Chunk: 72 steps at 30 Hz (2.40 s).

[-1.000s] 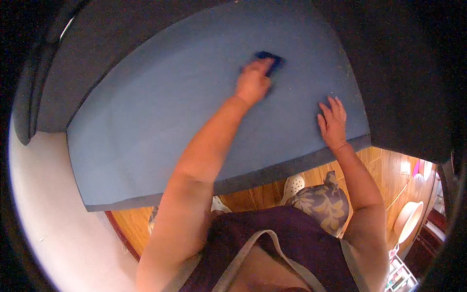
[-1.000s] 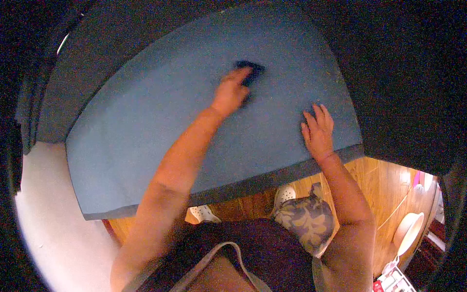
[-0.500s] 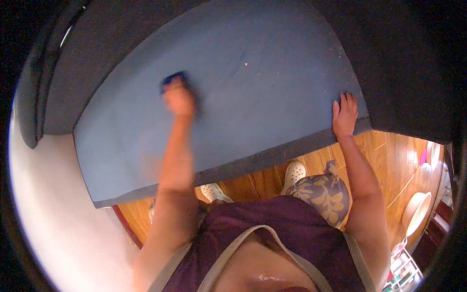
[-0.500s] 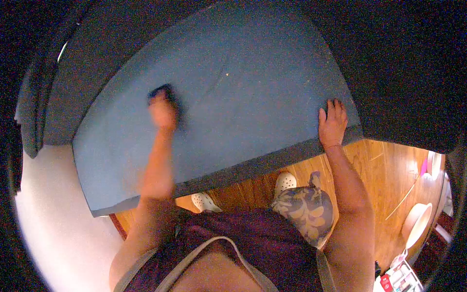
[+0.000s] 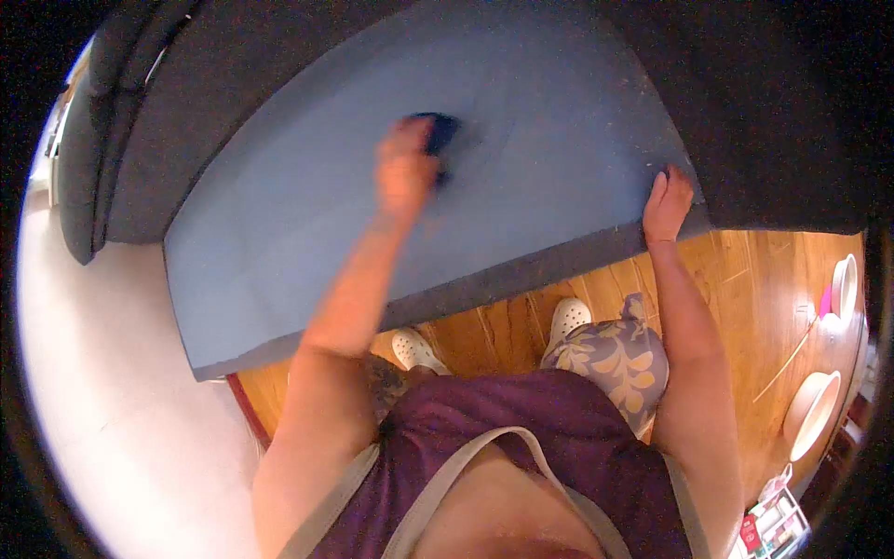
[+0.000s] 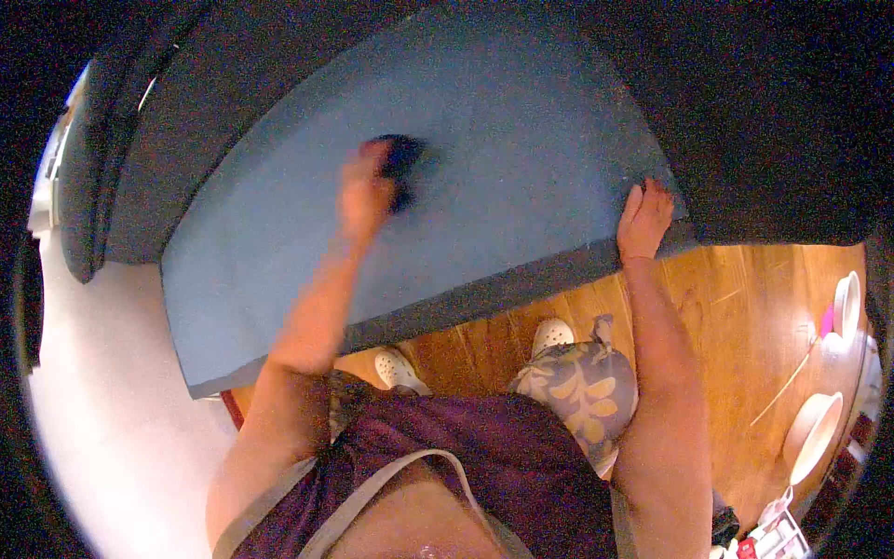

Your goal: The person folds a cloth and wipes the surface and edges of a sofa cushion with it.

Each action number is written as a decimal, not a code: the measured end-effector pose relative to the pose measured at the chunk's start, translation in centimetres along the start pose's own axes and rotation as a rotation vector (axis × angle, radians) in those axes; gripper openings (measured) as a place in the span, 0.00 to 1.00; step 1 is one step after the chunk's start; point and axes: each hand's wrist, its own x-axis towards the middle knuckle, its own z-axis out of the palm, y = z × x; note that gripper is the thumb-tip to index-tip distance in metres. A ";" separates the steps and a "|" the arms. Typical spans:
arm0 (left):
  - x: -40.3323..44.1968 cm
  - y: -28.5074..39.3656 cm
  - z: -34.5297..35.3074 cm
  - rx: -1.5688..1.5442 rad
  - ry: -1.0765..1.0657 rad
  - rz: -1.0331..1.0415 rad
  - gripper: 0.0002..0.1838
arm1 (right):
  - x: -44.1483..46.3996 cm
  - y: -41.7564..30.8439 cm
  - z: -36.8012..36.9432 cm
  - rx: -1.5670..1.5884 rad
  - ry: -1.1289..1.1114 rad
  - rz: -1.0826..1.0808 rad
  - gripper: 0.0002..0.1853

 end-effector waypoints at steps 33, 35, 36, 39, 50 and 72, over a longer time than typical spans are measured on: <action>-6.7 -12.6 -2.0 0.597 -0.074 -0.440 0.15 | 0.3 -2.1 -0.7 -0.189 -0.171 -0.012 0.21; -4.3 -3.4 4.0 0.168 -0.219 -0.161 0.16 | 0.5 -2.3 -1.1 -0.192 -0.174 -0.009 0.21; -2.9 3.9 4.2 -0.017 -0.287 -0.031 0.18 | 0.7 -2.3 -1.3 -0.201 -0.177 -0.001 0.21; -5.2 16.1 4.5 -0.464 -0.330 0.298 0.21 | -0.5 1.2 0.8 -0.148 -0.134 -0.048 0.21; -14.8 -12.2 -11.6 0.421 -0.140 -0.691 0.29 | 1.1 -1.3 2.5 -0.079 -0.101 0.018 0.22; -21.6 -2.2 -7.1 0.225 -0.170 -0.774 0.33 | -6.9 6.6 -7.8 0.204 -0.075 0.144 0.22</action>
